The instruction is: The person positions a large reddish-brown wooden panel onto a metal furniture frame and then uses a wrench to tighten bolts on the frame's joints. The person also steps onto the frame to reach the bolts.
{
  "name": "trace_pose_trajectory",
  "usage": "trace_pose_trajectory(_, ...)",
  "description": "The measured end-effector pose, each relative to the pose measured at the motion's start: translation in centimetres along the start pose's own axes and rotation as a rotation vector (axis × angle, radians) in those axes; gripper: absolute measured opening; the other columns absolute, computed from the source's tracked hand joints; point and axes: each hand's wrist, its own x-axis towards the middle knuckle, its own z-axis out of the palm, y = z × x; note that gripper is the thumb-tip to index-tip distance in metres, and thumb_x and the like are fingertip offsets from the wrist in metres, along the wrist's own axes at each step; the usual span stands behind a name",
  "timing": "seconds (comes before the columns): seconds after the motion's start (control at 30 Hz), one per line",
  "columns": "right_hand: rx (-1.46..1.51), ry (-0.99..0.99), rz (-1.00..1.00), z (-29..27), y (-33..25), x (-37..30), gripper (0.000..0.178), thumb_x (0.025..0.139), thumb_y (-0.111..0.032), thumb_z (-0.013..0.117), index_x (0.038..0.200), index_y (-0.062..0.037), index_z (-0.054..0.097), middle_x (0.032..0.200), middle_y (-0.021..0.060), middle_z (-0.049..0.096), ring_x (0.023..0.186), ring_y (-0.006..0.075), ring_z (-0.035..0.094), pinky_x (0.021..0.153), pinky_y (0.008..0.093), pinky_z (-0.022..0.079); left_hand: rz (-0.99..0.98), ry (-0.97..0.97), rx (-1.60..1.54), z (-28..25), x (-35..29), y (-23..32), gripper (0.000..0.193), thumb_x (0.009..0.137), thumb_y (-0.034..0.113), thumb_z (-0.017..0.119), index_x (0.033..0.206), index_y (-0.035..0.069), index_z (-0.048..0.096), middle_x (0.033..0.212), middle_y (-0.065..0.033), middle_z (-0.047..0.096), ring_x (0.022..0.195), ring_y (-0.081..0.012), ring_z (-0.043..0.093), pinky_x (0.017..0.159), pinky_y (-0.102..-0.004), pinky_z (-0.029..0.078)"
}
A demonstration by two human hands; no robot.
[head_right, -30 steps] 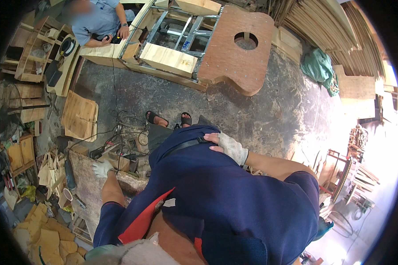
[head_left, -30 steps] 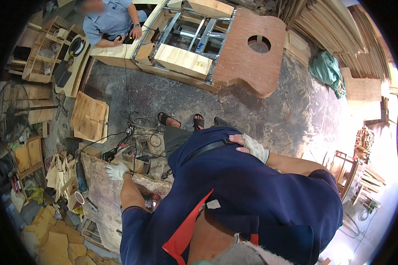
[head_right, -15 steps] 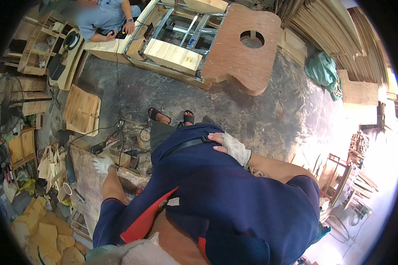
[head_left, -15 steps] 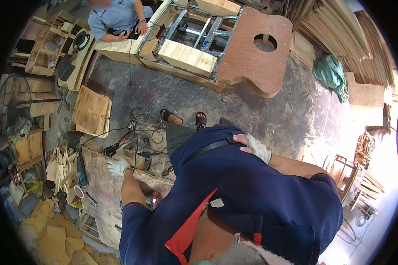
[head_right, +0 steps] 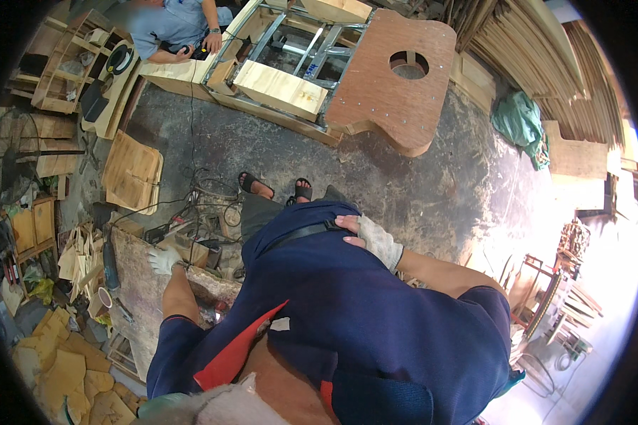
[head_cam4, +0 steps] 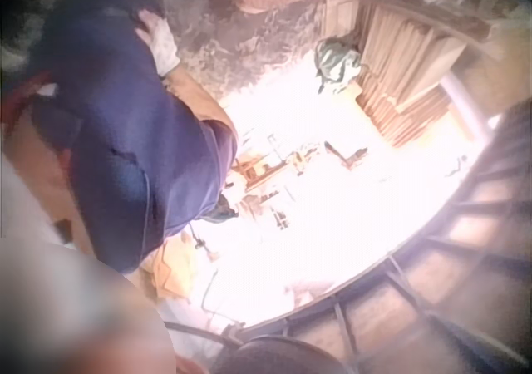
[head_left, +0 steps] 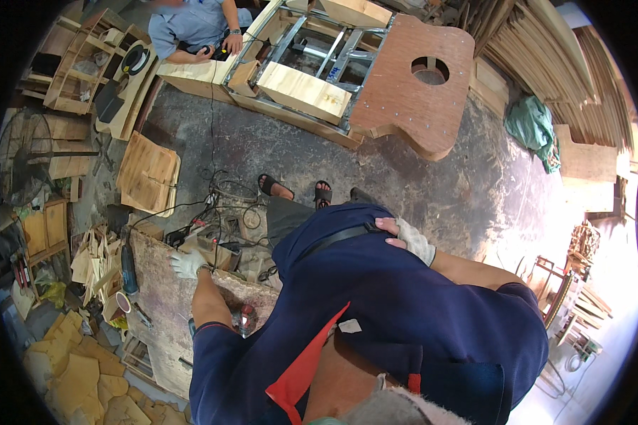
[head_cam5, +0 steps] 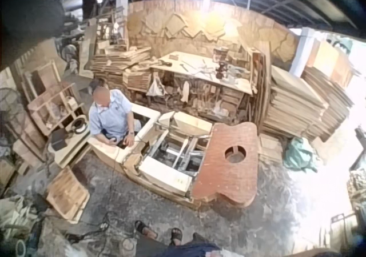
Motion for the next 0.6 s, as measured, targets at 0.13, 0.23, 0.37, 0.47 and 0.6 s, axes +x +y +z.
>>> trace_pose_trajectory(0.13, 0.003, 0.029, -0.078, 0.16, 0.36, -0.20, 0.040, 0.108, -0.014, 0.050, 0.147, -0.0173, 0.040, 0.158, 0.0228, 0.043, 0.141, 0.0449, 0.047, 0.114, 0.0542, 0.041, -0.009, -0.025, 0.004, 0.00, 0.05, -0.01, 0.082, 0.091, 0.049, 0.063, 0.160, 0.019, 0.032, 0.158, -0.0150, 0.042, 0.137, -0.0319, 0.046, 0.105, -0.0514, 0.042)
trace_pose_trajectory(0.23, 0.047, -0.001, 0.006, 0.18, 0.41, -0.23, 0.040, 0.109, -0.015, 0.049, 0.148, -0.0170, 0.040, 0.158, 0.0220, 0.044, 0.143, 0.0433, 0.046, 0.116, 0.0527, 0.039, -0.002, -0.015, 0.028, 0.11, 0.03, 0.03, 0.081, 0.091, 0.049, 0.063, 0.160, 0.018, 0.033, 0.158, -0.0147, 0.043, 0.135, -0.0315, 0.048, 0.104, -0.0510, 0.042)
trace_pose_trajectory(0.37, 0.020, 0.044, -0.086, 0.10, 0.20, -0.12, 0.041, 0.109, -0.016, 0.048, 0.149, -0.0170, 0.039, 0.158, 0.0214, 0.044, 0.143, 0.0419, 0.045, 0.118, 0.0513, 0.038, 0.004, 0.033, 0.029, 0.33, -0.09, 0.01, 0.082, 0.090, 0.049, 0.064, 0.159, 0.018, 0.033, 0.158, -0.0146, 0.042, 0.134, -0.0313, 0.049, 0.104, -0.0511, 0.043)
trace_pose_trajectory(0.47, 0.031, 0.052, -0.091, 0.07, 0.08, 0.02, 0.042, 0.110, -0.016, 0.048, 0.151, -0.0174, 0.039, 0.158, 0.0218, 0.044, 0.143, 0.0423, 0.045, 0.117, 0.0515, 0.038, 0.016, 0.121, 0.030, 0.52, -0.18, -0.03, 0.072, 0.092, 0.048, 0.061, 0.153, 0.018, 0.039, 0.146, -0.0134, 0.048, 0.129, -0.0312, 0.051, 0.100, -0.0513, 0.043)
trace_pose_trajectory(0.6, -0.019, 0.084, -0.190, 0.11, 0.17, 0.31, 0.043, 0.110, -0.016, 0.047, 0.152, -0.0177, 0.038, 0.158, 0.0229, 0.044, 0.143, 0.0436, 0.044, 0.117, 0.0525, 0.038, 0.025, 0.160, 0.024, 0.62, -0.24, -0.01, 0.068, 0.091, 0.046, 0.060, 0.150, 0.018, 0.042, 0.131, -0.0126, 0.055, 0.123, -0.0310, 0.054, 0.096, -0.0507, 0.044)
